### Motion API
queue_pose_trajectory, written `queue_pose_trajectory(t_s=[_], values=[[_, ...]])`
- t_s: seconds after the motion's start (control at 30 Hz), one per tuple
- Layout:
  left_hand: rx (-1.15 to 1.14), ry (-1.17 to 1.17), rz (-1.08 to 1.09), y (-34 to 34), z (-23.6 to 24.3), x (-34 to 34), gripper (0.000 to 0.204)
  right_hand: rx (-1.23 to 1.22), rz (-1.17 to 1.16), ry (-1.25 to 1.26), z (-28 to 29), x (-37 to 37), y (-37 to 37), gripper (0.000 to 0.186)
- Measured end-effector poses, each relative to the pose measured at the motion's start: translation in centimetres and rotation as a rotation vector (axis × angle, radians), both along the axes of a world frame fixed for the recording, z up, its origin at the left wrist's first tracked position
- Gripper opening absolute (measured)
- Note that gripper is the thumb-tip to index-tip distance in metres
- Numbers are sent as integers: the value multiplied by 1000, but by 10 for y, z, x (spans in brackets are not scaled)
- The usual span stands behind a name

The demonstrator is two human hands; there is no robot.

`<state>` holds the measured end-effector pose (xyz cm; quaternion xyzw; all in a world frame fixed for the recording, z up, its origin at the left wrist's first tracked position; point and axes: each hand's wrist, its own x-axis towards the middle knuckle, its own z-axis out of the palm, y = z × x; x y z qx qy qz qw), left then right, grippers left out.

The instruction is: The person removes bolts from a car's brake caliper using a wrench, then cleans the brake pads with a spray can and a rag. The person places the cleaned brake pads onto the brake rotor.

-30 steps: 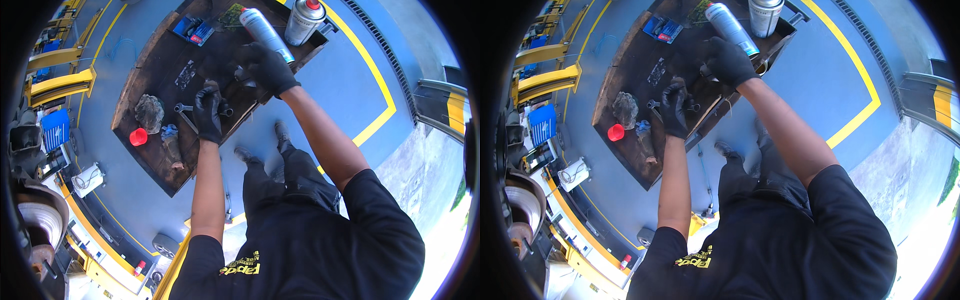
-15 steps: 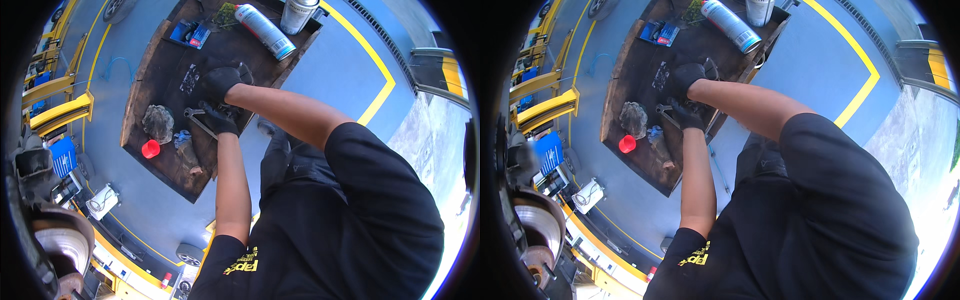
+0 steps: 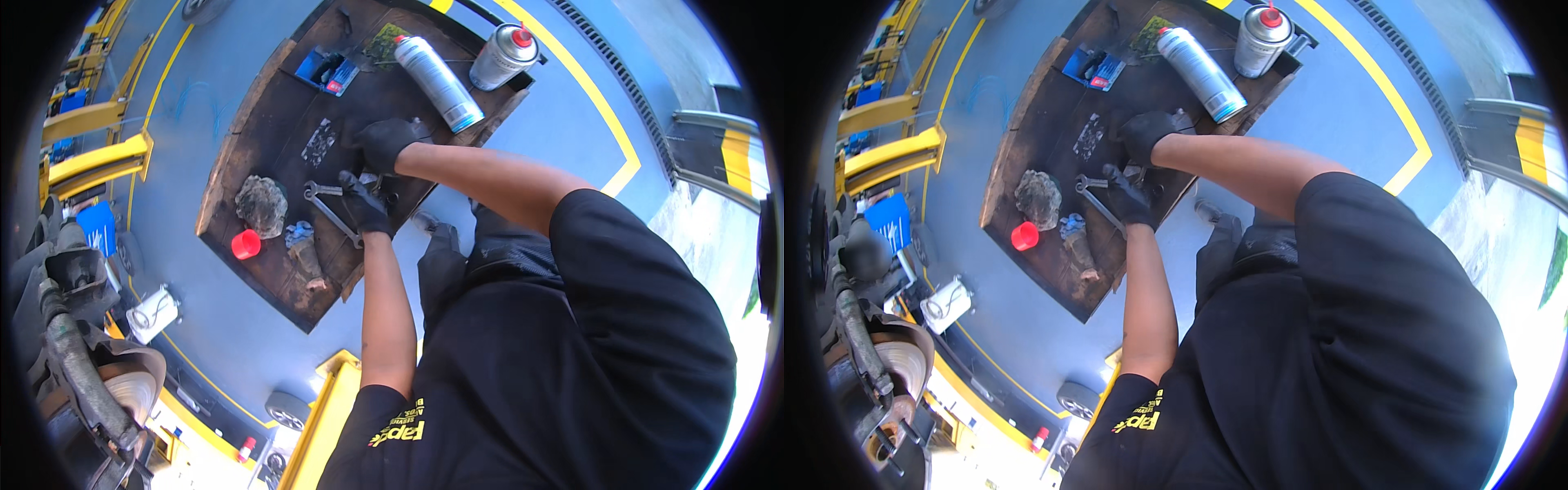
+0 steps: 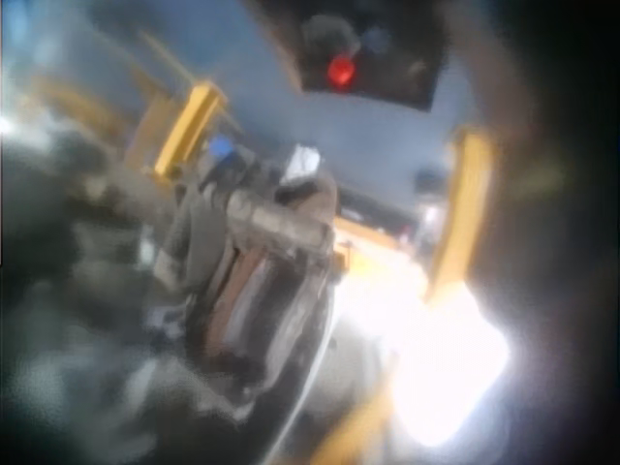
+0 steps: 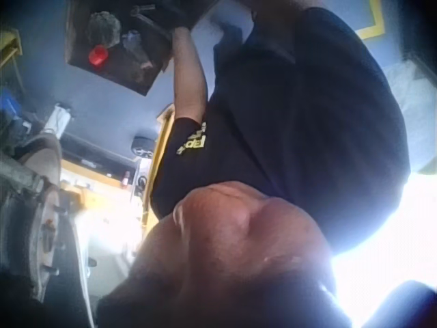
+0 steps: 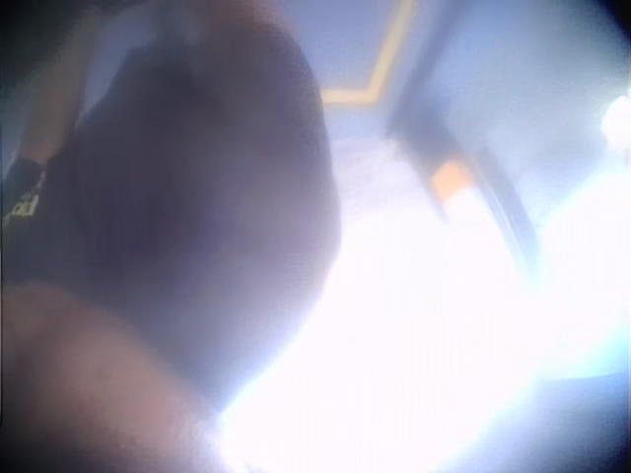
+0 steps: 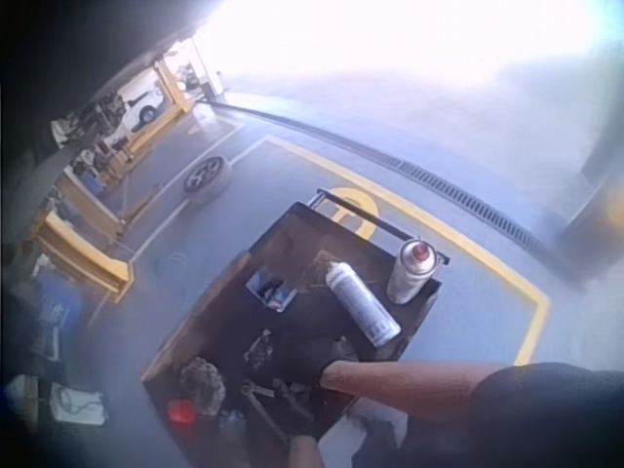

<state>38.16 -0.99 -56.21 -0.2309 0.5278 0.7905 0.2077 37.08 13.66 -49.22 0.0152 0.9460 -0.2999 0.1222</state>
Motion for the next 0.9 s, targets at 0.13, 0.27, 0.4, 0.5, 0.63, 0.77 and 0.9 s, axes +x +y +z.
queue_pose_trajectory(t_s=[0.13, 0.27, 0.4, 0.5, 0.63, 0.77, 0.9], values=[[-17, 194, -2, -6, -11, 0, 52, -129, 0, 106, 3, 5, 17, 23], [-635, 437, -200, -17, -24, 1, 45, -205, 65, 72, 4, 7, 34, 25], [-938, 553, -60, -24, -17, 7, 37, -366, -83, -45, 11, 17, 41, 24], [-475, 97, 257, -22, 8, 19, 34, -427, -127, -94, 8, 20, 34, 24], [-23, -292, 199, -6, 46, 34, 33, -447, -79, -79, -6, 12, 22, 25], [-113, -179, 280, 15, 53, 40, 32, -357, 141, -122, -12, -8, 22, 28], [-127, 66, 171, 21, 36, 41, 32, -160, 223, -90, -11, -37, 28, 29]])
